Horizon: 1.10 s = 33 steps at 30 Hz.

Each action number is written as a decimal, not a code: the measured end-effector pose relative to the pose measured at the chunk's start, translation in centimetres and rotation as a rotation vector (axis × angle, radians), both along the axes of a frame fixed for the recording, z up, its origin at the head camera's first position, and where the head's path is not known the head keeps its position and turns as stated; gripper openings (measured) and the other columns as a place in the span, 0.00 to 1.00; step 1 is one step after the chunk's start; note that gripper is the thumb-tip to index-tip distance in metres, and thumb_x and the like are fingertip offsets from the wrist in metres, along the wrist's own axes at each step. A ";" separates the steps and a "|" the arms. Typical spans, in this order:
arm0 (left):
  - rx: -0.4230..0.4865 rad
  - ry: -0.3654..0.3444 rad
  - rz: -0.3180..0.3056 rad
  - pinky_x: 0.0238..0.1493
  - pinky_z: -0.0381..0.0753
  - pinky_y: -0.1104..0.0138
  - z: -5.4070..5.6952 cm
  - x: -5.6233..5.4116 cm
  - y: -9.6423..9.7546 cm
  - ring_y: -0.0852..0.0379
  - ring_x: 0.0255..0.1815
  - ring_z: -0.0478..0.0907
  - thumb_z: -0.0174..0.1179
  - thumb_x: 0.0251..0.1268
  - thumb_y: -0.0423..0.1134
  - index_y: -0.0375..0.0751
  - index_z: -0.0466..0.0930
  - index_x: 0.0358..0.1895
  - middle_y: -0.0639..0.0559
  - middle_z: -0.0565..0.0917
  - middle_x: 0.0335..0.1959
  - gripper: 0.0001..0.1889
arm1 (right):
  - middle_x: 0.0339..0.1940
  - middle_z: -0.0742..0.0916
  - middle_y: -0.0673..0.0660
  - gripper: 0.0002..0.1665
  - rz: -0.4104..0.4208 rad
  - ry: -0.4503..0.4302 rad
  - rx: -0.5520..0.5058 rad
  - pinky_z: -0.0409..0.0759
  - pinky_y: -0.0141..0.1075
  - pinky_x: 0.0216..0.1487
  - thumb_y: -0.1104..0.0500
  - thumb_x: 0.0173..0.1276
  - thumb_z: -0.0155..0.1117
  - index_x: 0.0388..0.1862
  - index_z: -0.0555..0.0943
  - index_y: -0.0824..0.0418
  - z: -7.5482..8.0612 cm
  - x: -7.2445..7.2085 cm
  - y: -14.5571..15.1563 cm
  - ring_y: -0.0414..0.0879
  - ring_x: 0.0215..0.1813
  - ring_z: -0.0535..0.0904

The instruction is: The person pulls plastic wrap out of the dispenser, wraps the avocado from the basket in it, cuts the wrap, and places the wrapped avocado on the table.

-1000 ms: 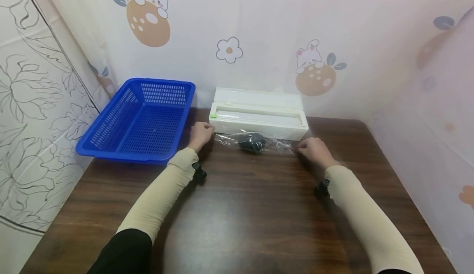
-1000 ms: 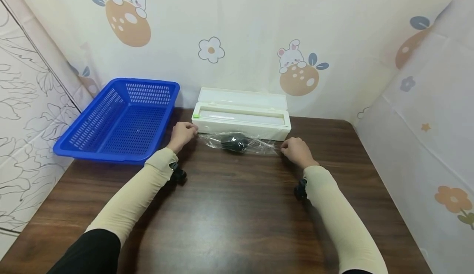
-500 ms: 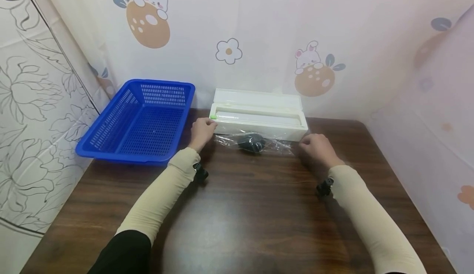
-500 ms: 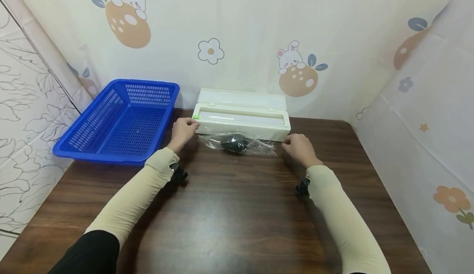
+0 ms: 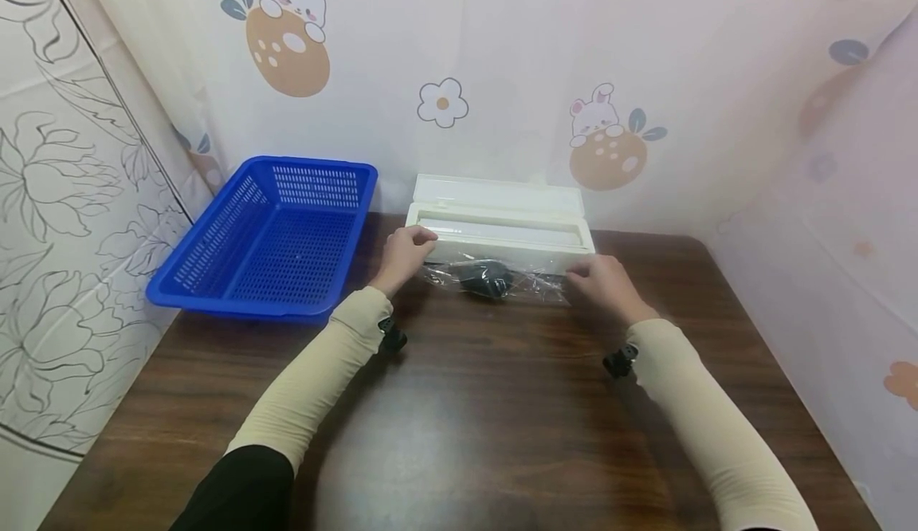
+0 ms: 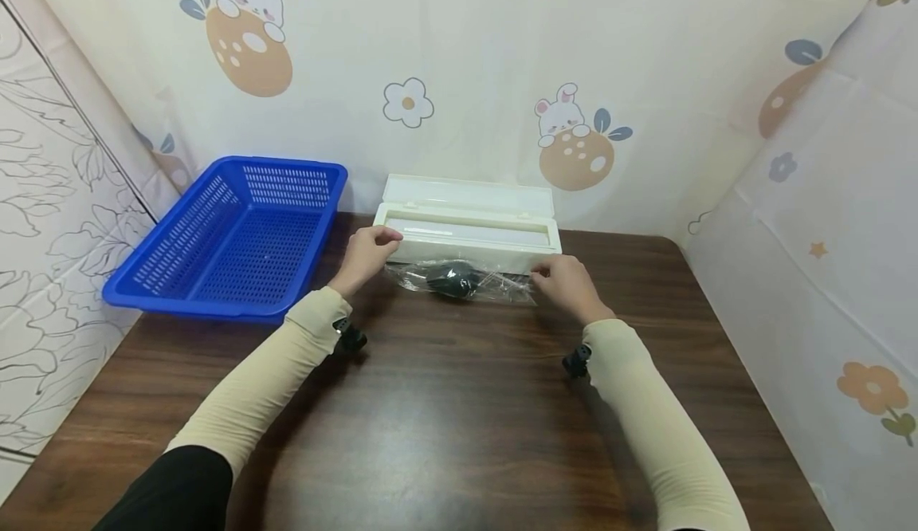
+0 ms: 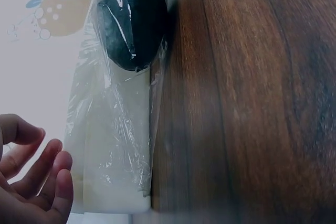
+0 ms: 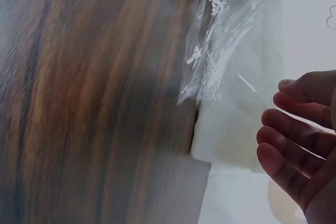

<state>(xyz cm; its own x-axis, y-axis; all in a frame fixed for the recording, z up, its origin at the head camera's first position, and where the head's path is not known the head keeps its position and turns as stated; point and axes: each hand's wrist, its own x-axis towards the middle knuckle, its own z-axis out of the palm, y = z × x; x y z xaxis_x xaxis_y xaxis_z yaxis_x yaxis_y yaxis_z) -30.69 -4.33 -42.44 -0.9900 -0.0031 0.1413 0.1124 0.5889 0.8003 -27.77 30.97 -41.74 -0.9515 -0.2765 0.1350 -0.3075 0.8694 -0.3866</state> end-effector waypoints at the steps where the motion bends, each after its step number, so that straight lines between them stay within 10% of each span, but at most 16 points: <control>1: 0.001 0.009 -0.010 0.55 0.78 0.55 0.0 0.0 0.0 0.47 0.51 0.82 0.60 0.62 0.38 0.40 0.86 0.46 0.45 0.88 0.48 0.12 | 0.43 0.88 0.68 0.10 0.007 0.006 -0.011 0.77 0.57 0.54 0.64 0.66 0.62 0.41 0.86 0.68 0.1 0.1 -0.2 0.63 0.48 0.83; 24: 0.002 0.086 -0.277 0.52 0.82 0.58 -0.6 0.6 2.8 0.46 0.46 0.84 0.60 0.62 0.32 0.32 0.83 0.48 0.39 0.87 0.46 0.13 | 0.46 0.84 0.68 0.20 0.111 0.022 -0.125 0.83 0.51 0.47 0.62 0.64 0.66 0.53 0.81 0.71 0.2 0.1 -4.7 0.60 0.44 0.83; 33: -0.153 0.010 -0.389 0.57 0.79 0.57 -0.3 1.1 4.5 0.48 0.54 0.81 0.64 0.63 0.38 0.38 0.82 0.54 0.44 0.84 0.53 0.16 | 0.47 0.83 0.67 0.27 0.192 0.032 -0.139 0.81 0.53 0.51 0.58 0.60 0.72 0.57 0.79 0.68 -0.6 0.0 -7.2 0.62 0.51 0.81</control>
